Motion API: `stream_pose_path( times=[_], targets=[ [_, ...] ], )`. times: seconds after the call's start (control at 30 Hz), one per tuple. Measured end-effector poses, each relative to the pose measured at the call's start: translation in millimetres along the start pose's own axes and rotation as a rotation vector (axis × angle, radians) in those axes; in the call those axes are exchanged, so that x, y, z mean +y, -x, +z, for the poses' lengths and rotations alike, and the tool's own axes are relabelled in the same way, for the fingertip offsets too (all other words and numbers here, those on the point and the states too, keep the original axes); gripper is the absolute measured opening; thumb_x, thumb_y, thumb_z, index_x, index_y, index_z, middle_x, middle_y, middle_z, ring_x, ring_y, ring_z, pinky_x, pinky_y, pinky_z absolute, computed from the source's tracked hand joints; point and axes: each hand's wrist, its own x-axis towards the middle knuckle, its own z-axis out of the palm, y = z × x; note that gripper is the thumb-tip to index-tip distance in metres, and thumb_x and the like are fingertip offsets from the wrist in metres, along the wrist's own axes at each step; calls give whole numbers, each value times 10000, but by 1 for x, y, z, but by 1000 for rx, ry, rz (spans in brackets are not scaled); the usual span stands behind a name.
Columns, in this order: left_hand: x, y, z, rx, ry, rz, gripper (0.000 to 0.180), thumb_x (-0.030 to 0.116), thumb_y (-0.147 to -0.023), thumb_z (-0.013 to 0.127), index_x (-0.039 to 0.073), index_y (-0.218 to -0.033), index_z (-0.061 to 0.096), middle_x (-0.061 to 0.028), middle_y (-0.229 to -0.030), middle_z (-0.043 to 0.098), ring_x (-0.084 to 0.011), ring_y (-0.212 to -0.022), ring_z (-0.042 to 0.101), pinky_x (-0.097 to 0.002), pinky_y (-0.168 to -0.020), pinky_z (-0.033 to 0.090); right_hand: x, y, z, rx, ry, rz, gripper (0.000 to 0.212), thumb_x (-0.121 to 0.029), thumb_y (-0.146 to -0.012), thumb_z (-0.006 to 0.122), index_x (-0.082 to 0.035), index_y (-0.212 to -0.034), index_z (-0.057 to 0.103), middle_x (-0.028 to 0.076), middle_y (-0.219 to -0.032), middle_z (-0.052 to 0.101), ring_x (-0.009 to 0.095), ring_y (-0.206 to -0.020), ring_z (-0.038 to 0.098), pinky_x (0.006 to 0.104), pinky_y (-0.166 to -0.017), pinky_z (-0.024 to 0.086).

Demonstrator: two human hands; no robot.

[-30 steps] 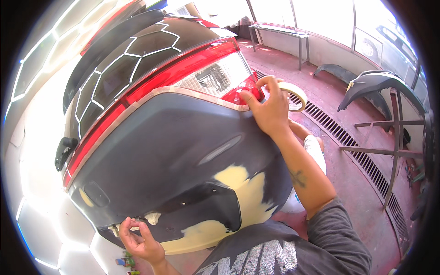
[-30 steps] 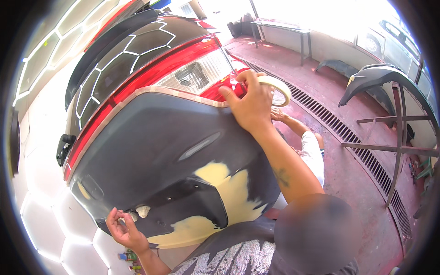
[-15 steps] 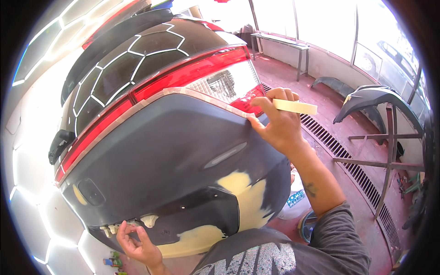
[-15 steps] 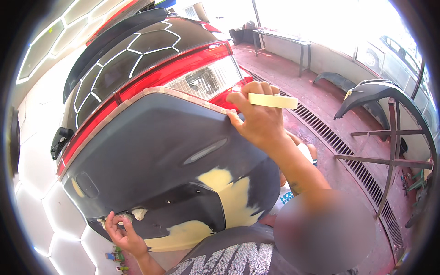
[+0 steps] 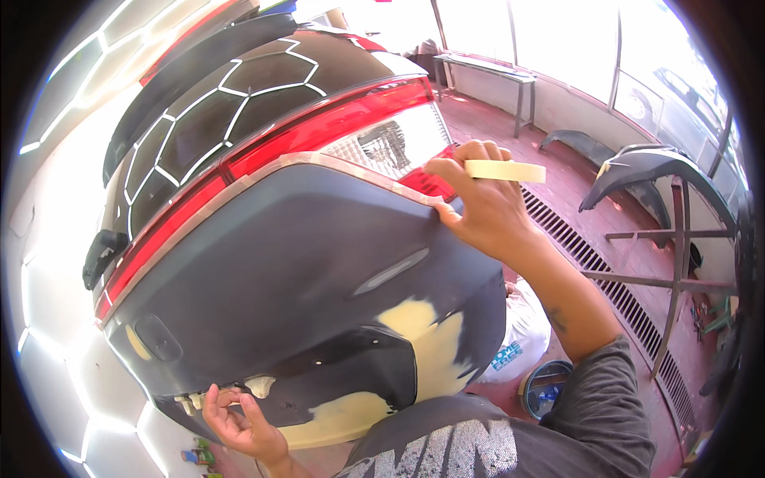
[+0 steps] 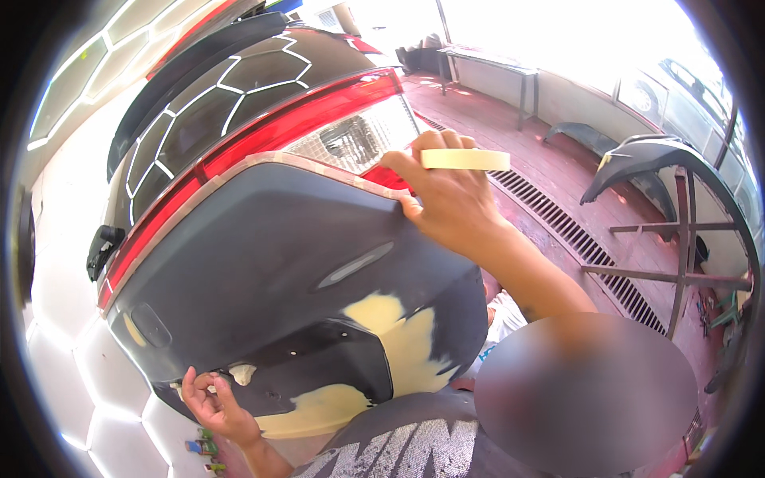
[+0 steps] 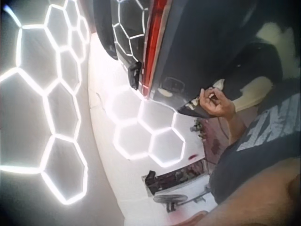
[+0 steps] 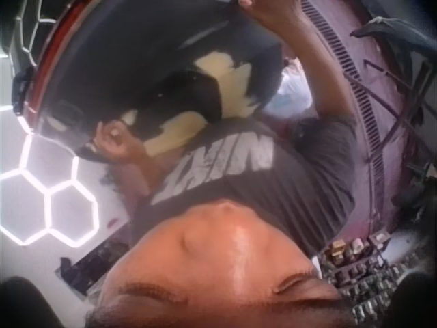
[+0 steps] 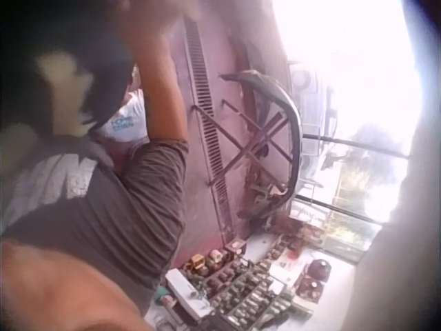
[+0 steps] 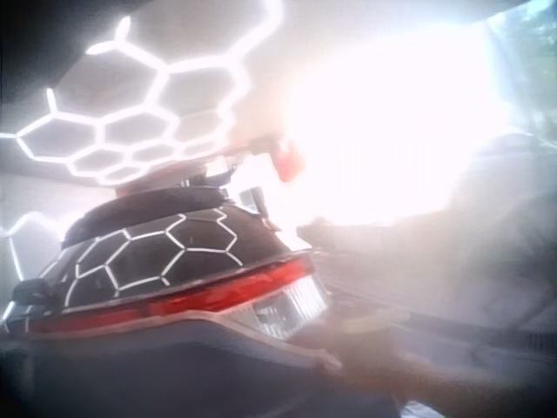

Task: The person applies masking tape along the edges of a car's rear taillight and bumper area. They repeatedly tear and place strips of tape to mask off sections of the vehicle's rear, likely in preparation for painting or bodywork.

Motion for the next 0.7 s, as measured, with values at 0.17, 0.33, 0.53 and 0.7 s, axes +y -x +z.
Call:
stream_pose_path(
  times=[0.17, 0.33, 0.53, 0.7],
  targets=[
    [0, 2, -2, -53, -45, -97, 490, 45, -1083, 685, -5, -1555, 564, -51, -1090, 649, -152, -1042, 612, -320, -935, 507, -6, -13, 4, 11, 23, -104, 587, -131, -794, 908, -249, -1337, 718, 58, -1145, 566, 308, -1159, 560, 491, -1037, 442],
    [10, -7, 11, -33, 25, -29, 498, 31, -1080, 682, -6, -1562, 559, -55, -1079, 654, -151, -1034, 613, -320, -930, 507, -7, -21, 4, -19, -2, -101, 604, -139, -818, 888, -268, -1385, 729, 57, -1160, 582, 289, -1174, 565, 492, -1056, 447],
    [3, -6, 11, -38, 67, -31, 502, 15, -1074, 678, -9, -1562, 560, -55, -1074, 649, -155, -1028, 612, -319, -931, 506, 37, 2, -3, 43, 247, -375, 695, -177, -787, 917, -302, -1449, 748, 26, -1090, 575, 277, -1094, 580, 484, -988, 459],
    [0, 1, 2, -19, 36, -32, 487, 13, -1058, 691, -15, -1530, 576, -55, -1059, 648, -169, -1008, 612, -340, -934, 512, 47, 26, -36, 176, 276, -269, 668, -160, -808, 890, -271, -1447, 728, 9, -998, 605, 254, -947, 587, 418, -845, 478]
  ],
)
